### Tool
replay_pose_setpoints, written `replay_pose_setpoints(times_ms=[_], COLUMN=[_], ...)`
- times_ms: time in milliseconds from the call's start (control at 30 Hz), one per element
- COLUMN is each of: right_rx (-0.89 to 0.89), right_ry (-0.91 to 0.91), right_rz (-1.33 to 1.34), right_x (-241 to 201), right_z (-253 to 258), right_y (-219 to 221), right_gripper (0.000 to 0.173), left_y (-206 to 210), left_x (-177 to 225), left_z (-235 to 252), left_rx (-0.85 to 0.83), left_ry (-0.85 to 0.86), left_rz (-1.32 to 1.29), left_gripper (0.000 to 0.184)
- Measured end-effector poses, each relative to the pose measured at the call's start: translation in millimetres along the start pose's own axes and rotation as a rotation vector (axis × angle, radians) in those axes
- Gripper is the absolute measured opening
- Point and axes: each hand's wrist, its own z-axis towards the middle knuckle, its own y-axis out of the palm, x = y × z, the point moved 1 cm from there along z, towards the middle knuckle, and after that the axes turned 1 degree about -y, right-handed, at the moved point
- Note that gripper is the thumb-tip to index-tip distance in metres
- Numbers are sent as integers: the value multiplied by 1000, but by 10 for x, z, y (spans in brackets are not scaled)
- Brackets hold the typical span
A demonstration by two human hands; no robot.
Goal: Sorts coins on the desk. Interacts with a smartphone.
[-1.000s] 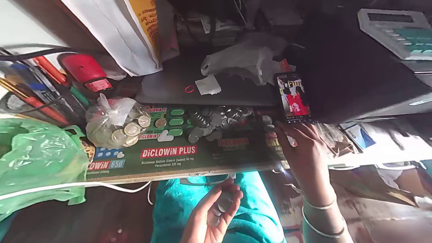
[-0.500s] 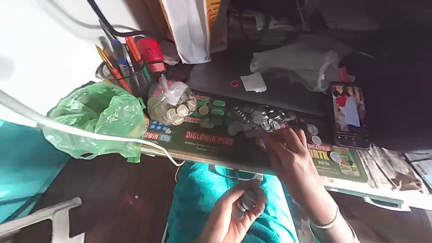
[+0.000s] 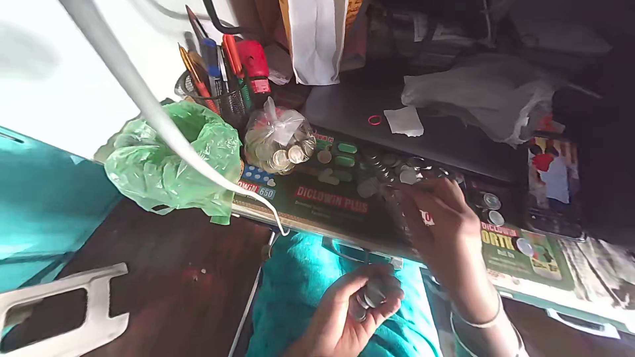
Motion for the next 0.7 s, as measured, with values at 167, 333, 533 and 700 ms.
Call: replay_pose_setpoints(times_ms=[167, 333, 533, 700], right_rx=[-52, -89, -370, -395], right_ry=[303, 395, 125, -77], right_rz=[709, 999, 500, 193], right_x=[93, 103, -95, -203], right_z=[-167, -258, -494, -522], right_y=[-258, -327, -392, -350], right_gripper=[21, 24, 20, 23], left_y=[29, 121, 160, 74], left_x=[25, 30, 18, 38], left_z=[-4, -26, -93, -80], left_rx=[-24, -65, -9, -75], left_ry=[8, 25, 90, 96], left_rz=[7, 30, 36, 37], left_gripper=[36, 38, 31, 29])
